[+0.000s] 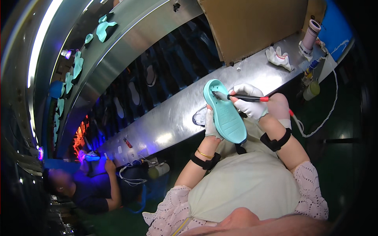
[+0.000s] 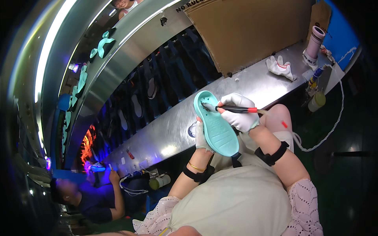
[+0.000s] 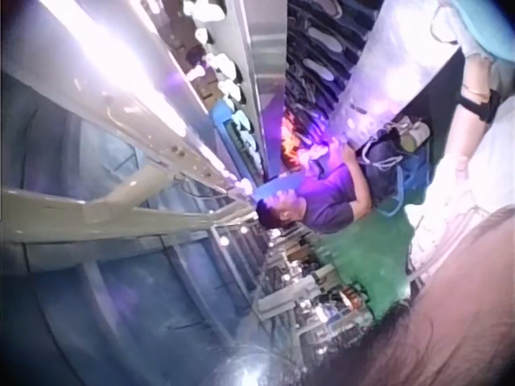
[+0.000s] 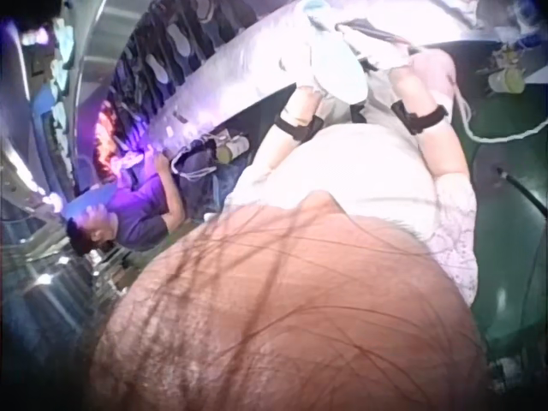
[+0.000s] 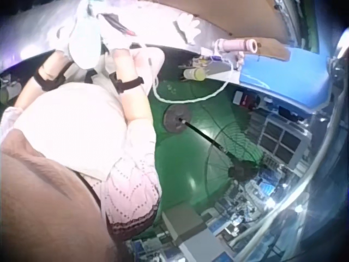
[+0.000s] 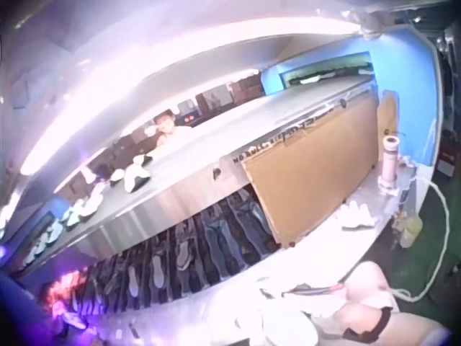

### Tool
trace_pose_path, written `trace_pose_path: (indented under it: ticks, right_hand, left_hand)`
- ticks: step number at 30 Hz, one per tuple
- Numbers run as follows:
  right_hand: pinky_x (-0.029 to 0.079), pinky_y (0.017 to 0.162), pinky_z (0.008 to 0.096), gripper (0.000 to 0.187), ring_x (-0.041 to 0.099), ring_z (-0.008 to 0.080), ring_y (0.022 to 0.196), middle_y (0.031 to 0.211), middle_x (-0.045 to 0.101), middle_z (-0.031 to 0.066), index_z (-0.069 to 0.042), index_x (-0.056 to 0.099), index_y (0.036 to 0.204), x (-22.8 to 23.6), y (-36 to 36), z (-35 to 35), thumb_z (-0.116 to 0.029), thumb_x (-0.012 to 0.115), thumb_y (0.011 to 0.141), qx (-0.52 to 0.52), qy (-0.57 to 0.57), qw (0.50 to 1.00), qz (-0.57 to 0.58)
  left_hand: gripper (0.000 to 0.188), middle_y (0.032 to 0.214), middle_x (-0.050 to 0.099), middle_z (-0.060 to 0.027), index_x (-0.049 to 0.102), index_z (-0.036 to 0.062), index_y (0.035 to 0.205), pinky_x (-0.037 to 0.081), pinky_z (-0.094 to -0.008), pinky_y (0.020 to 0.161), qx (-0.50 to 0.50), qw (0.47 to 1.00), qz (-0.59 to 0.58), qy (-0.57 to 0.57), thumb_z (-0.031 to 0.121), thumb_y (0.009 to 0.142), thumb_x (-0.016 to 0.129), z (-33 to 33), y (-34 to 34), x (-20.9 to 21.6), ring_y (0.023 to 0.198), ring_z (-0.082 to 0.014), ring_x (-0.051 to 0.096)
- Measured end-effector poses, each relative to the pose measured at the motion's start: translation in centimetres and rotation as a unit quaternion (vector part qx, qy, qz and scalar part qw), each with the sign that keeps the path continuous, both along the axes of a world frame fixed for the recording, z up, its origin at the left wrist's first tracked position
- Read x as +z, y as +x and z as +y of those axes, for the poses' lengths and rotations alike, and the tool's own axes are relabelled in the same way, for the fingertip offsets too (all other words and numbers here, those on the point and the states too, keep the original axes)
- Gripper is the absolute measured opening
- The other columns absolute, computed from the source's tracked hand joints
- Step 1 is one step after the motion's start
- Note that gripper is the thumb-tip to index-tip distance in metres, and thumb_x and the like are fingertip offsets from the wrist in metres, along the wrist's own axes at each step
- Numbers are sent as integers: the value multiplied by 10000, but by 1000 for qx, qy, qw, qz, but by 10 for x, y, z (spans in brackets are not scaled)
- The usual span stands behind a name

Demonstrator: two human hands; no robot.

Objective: Applying adhesive or coating to shoe soles using a specialized brush applicator on a production line.

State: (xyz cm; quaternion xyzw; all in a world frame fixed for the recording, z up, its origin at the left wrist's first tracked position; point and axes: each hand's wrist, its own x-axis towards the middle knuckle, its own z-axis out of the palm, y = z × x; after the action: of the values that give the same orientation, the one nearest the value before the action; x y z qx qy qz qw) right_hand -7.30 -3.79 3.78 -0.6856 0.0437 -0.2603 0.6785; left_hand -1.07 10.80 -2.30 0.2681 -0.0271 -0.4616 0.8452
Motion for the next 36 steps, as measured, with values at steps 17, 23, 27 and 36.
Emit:
trace_pose_path:
  ticks: [17,23,27,36]
  right_hand:
    - [460,668,267,134,586,185,731,821,588,57,-58,590,788,4,-27,15,-2,648,681,146,-217,965,-34]
    - [463,736,278,144,588,165,769,793,602,52,-59,616,853,-4,-28,14,-27,670,723,83,-111,990,-21]
    - [449,778,263,96,582,136,838,841,604,36,-30,608,831,3,-32,13,-10,657,751,146,-120,981,41]
    - [452,739,239,93,569,97,825,882,599,37,-17,617,879,-4,-24,-5,-54,650,801,37,5,999,5]
  left_hand:
    - [702,1283,465,-175,339,87,1347,390,-453,988,86,992,-45,-75,590,862,406,-2,21,-2,1167,-331,466]
    - [717,1264,483,-154,378,75,1323,408,-450,967,84,994,-27,-61,614,851,399,-1,32,-1,1154,-320,476]
    - [754,1250,490,-153,402,70,1307,404,-448,965,3,988,-1,-155,644,819,426,2,42,-2,1118,-313,497]
    - [629,1284,475,-133,401,96,1327,348,-460,1012,60,982,42,-176,535,878,394,-5,-4,25,1172,-329,450]
